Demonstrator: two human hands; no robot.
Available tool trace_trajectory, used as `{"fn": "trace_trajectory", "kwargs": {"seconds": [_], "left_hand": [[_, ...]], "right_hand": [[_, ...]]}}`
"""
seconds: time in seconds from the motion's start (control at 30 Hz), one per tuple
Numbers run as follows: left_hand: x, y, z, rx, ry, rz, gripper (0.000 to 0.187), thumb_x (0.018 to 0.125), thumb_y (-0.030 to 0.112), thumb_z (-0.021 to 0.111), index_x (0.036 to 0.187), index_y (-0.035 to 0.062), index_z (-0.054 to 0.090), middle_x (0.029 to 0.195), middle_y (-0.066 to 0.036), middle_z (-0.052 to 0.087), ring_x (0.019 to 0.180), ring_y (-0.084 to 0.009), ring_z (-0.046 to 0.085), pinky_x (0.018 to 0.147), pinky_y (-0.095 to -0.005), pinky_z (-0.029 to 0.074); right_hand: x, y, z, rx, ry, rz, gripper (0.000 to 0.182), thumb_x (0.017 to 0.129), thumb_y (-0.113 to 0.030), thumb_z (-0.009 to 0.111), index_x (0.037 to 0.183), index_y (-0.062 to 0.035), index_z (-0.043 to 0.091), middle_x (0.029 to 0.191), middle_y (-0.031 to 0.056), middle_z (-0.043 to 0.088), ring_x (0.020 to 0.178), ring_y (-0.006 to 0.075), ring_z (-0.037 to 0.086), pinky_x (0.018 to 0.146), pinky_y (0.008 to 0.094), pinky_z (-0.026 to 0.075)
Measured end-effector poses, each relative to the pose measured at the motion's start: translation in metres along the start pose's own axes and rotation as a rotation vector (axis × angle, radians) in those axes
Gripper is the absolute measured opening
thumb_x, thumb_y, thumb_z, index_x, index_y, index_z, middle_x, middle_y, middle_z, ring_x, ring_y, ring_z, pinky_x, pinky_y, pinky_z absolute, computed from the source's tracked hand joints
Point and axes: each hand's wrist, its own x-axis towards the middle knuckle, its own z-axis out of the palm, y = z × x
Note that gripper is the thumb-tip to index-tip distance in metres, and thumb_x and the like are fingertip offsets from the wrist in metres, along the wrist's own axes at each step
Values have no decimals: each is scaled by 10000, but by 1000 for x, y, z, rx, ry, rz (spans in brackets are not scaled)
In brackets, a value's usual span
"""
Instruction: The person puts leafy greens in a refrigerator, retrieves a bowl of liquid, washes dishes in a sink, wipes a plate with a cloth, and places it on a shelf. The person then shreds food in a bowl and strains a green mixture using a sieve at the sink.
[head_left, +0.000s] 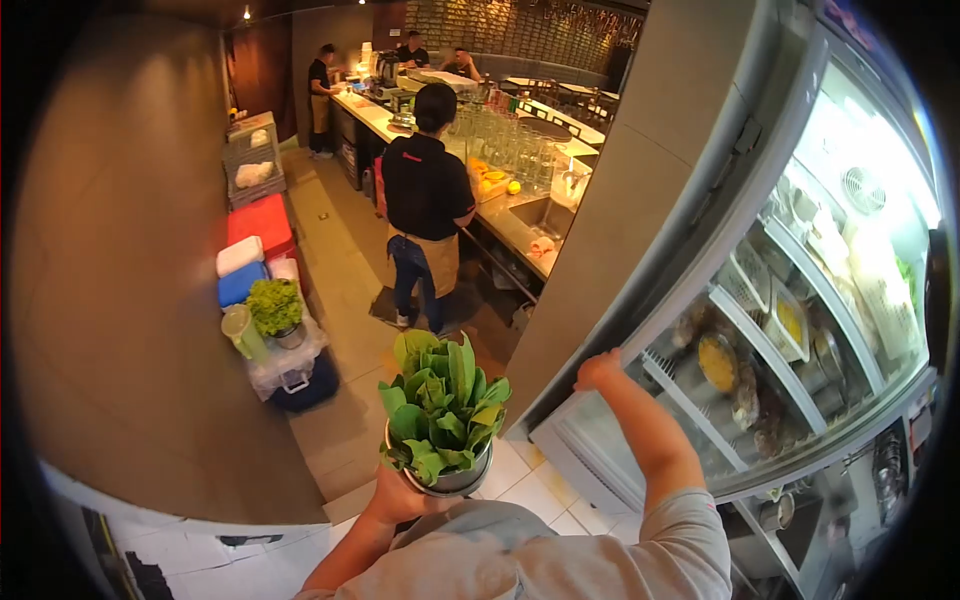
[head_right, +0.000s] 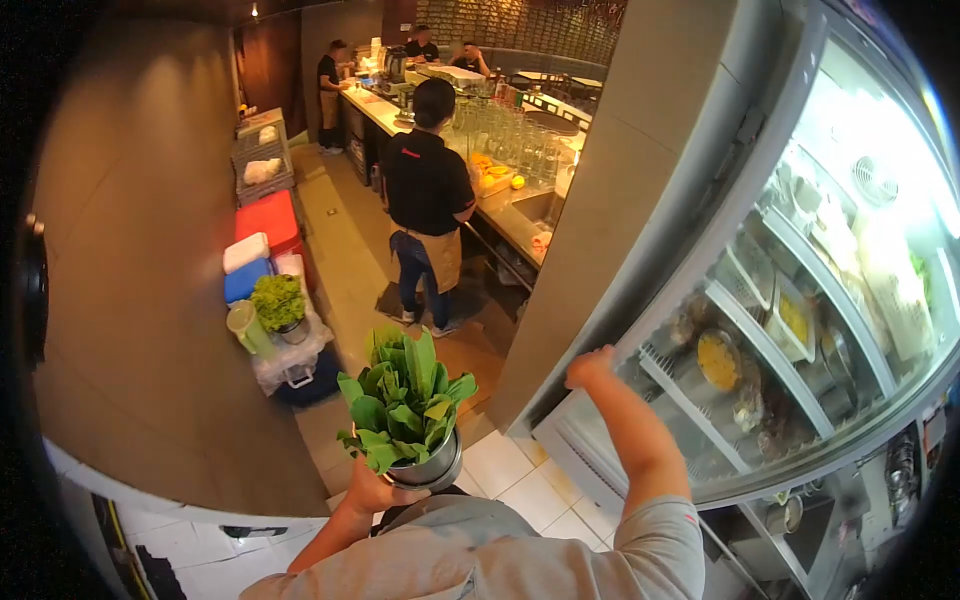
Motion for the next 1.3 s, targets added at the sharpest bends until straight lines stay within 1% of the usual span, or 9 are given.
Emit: {"fn": "trace_trajectory", "kwargs": {"seconds": [0.1, 0.5, 0.67, 0.77, 0.83, 0.93, 1.13, 1.2, 1.3], "left_hand": [[45, -9, -45, 2, -107, -32, 1276, 582, 118, 1001, 1592, 62, 223, 1514, -140, 481, 1357, -284, 561, 1144, -456, 468], [205, -27, -171, -65, -436, -72, 1268, 615, 32, 983, 1604, 64, 190, 1523, -158, 461, 1405, -288, 521, 1176, -466, 444], [223, -23, -195, -96, -420, -98, 1294, 604, 57, 999, 1609, 47, 183, 1539, -159, 436, 1402, -287, 519, 1170, -461, 445], [226, -38, -203, -44, -389, -104, 1280, 593, 73, 1004, 1592, 35, 205, 1525, -171, 452, 1394, -299, 524, 1164, -461, 451], [227, -60, -210, -83, -419, -173, 1276, 590, 71, 1002, 1589, 37, 208, 1514, -173, 465, 1392, -301, 527, 1161, -463, 454], [241, -73, -200, -148, -478, -273, 1250, 593, 58, 992, 1579, 39, 224, 1491, -171, 496, 1387, -303, 533, 1155, -467, 462], [280, -110, -160, 72, -799, -176, 1132, 585, 117, 1011, 1501, -3, 357, 1432, -153, 562, 1301, -267, 583, 1110, -443, 482], [286, -101, -115, -63, -808, -232, 877, 619, 186, 1007, 1356, -30, 583, 1315, -125, 654, 1207, -252, 639, 1037, -421, 528], [278, -145, -90, 94, -1058, -119, 963, 584, 157, 1011, 1383, -28, 508, 1322, -146, 645, 1168, -259, 661, 1005, -412, 558]], "right_hand": [[12, 32, -18, -206, 117, 259, 506, 928, -425, 614, 1339, -155, 735, 1477, 75, 638, 1386, 296, 558, 1131, 543, 335], [127, 64, 28, -300, 253, 595, 443, 1006, -343, 538, 1400, -208, 688, 1471, 58, 597, 1418, 276, 475, 1136, 507, 307], [111, 25, 1, -269, 29, 701, 430, 1022, -344, 547, 1415, -223, 675, 1413, 76, 615, 1340, 277, 531, 1030, 525, 388], [87, -25, 31, -269, 114, 487, 401, 1008, -373, 580, 1350, -208, 709, 1263, 72, 708, 1253, 295, 621, 943, 531, 459], [29, -102, 45, 238, 306, 159, 522, 952, -555, 626, 1205, -115, 749, 1216, 136, 730, 1199, 366, 664, 963, 595, 494], [18, -154, 145, 709, -67, -171, 657, 966, -699, 540, 1056, -88, 763, 1109, 206, 752, 1095, 431, 680, 983, 493, 517], [-110, -193, 307, 870, -154, 575, 671, 902, -617, 661, 1207, -27, 759, 1261, 232, 725, 1193, 407, 680, 1023, 508, 538], [-152, -192, 337, 909, -194, 619, 700, 870, -615, 692, 1231, -18, 740, 1271, 245, 716, 1194, 407, 682, 1017, 518, 540], [-215, -217, 307, 1188, 181, 885, 658, 822, -472, 801, 1269, 0, 700, 1257, 272, 709, 1192, 436, 663, 1038, 469, 529]]}}
